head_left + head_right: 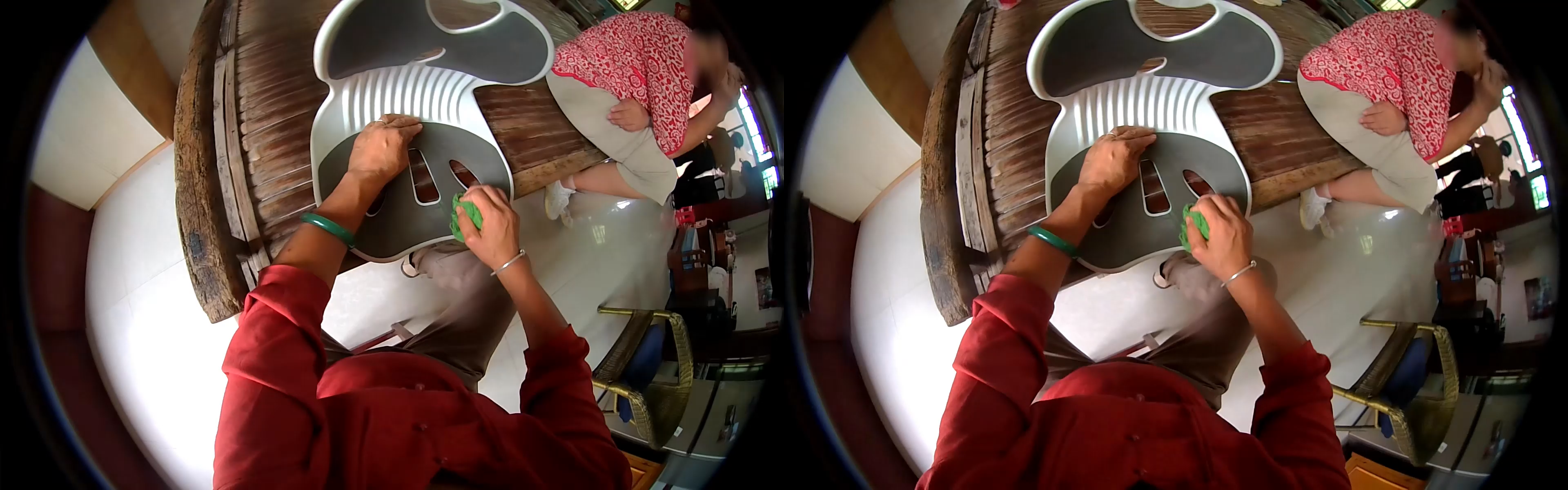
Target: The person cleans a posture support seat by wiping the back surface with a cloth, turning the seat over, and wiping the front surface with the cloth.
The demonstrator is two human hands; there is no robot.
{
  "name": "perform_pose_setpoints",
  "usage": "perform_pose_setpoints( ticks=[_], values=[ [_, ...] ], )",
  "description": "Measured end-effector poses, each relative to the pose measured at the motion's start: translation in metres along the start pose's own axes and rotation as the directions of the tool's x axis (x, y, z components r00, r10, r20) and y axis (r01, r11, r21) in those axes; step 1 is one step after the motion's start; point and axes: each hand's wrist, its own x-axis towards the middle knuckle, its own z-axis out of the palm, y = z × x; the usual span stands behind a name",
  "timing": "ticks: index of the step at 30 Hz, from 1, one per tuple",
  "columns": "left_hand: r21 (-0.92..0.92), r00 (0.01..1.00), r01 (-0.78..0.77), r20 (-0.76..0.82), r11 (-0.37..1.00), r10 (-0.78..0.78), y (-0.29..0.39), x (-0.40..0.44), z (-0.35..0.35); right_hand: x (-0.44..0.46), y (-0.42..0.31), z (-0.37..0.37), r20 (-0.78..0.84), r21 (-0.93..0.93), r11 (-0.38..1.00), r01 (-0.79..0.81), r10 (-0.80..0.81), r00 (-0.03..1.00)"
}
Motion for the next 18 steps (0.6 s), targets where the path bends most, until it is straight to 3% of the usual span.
perform_pose_setpoints(
  ticks=[8, 10, 12, 13, 16, 18],
  values=[
    [0.011, 0.999, -0.025, 0.037, 1.000, 0.025, -0.003, -0.003, 0.004, 0.003, -0.004, 0.005, -0.020, -0.024, 0.998, 0.055, -0.056, 0.998],
    [0.000, 0.994, -0.042, 0.098, 0.999, 0.042, -0.002, 0.000, 0.002, 0.020, 0.001, 0.015, 0.001, 0.014, 0.997, 0.079, -0.079, 0.997],
    [-0.023, 0.983, -0.014, 0.181, 1.000, 0.018, 0.003, 0.002, -0.008, 0.044, 0.009, 0.033, 0.119, 0.074, 0.997, 0.001, -0.009, 0.993],
    [-0.007, 0.983, -0.032, 0.182, 0.999, 0.033, -0.003, 0.001, -0.005, 0.056, 0.018, 0.052, 0.085, 0.038, 0.998, 0.054, -0.057, 0.995],
    [-0.079, 0.992, -0.070, 0.104, 0.994, 0.078, 0.003, 0.002, -0.008, 0.095, 0.025, 0.079, 0.151, -0.100, 0.995, -0.011, 0.026, 0.988],
    [-0.059, 0.990, -0.107, 0.085, 0.992, 0.112, -0.003, -0.007, 0.000, 0.106, 0.018, 0.079, 0.106, -0.186, 0.981, -0.058, 0.079, 0.991]
  ],
)
